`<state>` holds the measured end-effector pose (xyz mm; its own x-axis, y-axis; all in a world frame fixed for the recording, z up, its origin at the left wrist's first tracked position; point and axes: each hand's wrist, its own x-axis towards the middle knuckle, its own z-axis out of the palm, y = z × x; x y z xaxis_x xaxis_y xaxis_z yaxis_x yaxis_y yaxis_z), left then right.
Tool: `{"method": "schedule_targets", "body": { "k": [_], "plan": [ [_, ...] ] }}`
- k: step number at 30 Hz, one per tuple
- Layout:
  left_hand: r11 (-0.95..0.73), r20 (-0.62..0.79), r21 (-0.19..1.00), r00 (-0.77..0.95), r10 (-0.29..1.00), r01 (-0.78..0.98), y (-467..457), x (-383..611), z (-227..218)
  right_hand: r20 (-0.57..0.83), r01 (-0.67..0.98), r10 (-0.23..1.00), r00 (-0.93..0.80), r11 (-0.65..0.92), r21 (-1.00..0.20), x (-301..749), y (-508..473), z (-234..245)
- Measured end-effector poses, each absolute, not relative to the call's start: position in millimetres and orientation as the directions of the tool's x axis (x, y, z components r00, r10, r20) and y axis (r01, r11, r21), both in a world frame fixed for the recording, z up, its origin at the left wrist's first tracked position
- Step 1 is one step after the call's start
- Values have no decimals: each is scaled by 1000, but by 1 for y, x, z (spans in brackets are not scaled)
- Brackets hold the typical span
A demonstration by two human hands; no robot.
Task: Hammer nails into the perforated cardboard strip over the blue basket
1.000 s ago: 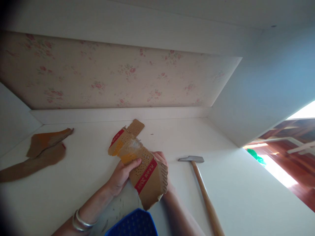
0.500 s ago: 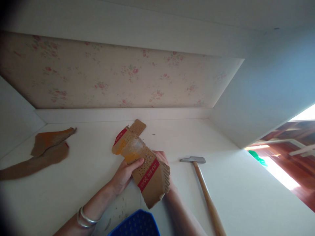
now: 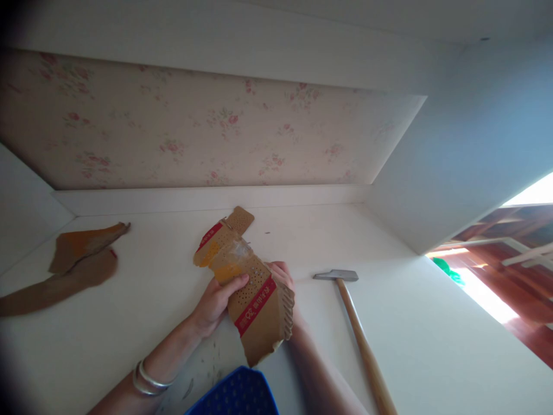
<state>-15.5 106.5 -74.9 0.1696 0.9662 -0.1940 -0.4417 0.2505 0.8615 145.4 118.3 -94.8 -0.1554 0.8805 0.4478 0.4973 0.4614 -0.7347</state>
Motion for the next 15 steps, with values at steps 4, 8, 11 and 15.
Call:
{"method": "schedule_targets", "body": {
  "k": [4, 8, 11, 15],
  "plan": [
    [240, -184, 873, 170, 968, -424, 106, -14, -73, 458, 506, 875, -160, 471, -723, 149, 120, -97],
    [237, -180, 866, 168, 969, -441, 107, -15, -73, 463, 486, 873, -155, 475, -734, 148, 120, -95],
    [269, -202, 829, 186, 962, -490, 107, -16, -73, 476, 467, 870, -125, 475, -746, 148, 121, -96],
    [305, -230, 773, 203, 952, -557, 108, -17, -73, 487, 440, 872, -53, 459, -772, 150, 123, -103]
  ]
}}
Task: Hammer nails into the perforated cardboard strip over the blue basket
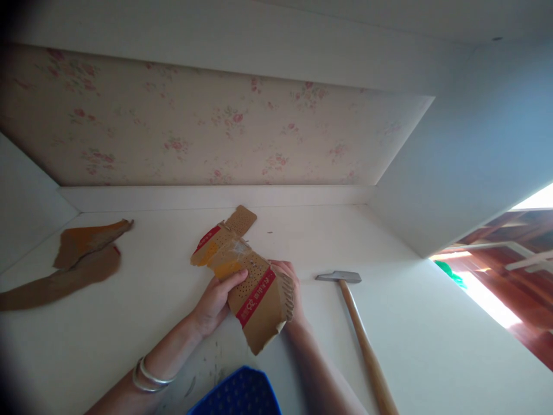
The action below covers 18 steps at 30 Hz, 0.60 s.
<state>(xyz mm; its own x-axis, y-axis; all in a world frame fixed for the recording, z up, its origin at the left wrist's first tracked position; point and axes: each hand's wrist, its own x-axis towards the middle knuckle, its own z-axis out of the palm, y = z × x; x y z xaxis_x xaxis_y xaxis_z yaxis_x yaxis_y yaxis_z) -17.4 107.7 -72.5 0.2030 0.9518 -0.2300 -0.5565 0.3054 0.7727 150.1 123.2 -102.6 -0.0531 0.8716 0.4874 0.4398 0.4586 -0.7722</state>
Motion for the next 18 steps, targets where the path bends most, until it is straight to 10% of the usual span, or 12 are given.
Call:
{"method": "schedule_targets", "body": {
  "k": [18],
  "plan": [
    [351, -254, 744, 246, 936, -568, 108, -19, -70, 452, 323, 892, -20, 434, -841, 151, 128, -118]
  ]
}}
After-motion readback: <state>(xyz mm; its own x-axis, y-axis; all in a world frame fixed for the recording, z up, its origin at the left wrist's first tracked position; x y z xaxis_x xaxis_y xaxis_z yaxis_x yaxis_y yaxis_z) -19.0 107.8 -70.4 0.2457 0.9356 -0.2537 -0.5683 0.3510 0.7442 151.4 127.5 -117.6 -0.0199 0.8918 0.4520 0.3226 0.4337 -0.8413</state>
